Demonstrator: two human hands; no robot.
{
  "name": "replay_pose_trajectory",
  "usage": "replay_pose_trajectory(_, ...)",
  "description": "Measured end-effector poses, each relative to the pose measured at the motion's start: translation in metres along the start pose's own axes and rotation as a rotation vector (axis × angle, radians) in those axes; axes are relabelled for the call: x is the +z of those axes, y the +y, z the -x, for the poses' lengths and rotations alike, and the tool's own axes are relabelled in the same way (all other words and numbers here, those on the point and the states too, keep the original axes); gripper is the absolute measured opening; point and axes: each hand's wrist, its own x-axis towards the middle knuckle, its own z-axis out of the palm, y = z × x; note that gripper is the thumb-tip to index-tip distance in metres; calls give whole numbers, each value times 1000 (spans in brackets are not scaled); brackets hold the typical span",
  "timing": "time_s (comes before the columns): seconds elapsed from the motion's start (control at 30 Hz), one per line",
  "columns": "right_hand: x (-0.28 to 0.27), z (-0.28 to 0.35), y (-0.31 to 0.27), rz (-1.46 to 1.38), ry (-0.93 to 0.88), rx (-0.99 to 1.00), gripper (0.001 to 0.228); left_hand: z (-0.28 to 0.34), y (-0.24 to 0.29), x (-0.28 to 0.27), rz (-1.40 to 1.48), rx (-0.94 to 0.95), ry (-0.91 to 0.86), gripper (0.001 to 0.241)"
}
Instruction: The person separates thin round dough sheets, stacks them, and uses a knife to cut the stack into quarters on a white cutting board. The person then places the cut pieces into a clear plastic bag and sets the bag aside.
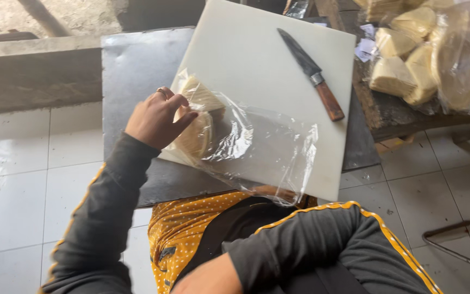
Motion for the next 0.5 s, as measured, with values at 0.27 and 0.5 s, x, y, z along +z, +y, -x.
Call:
replay_pose_trajectory(0.27, -114, 38, -71, 1464, 870, 430, 83, 9, 10, 62, 33, -339, 132, 106)
replay_pose_trajectory(0.5, -120, 70, -31, 1296, 944, 1039, 116, 2, 2, 57, 57, -461, -42, 113)
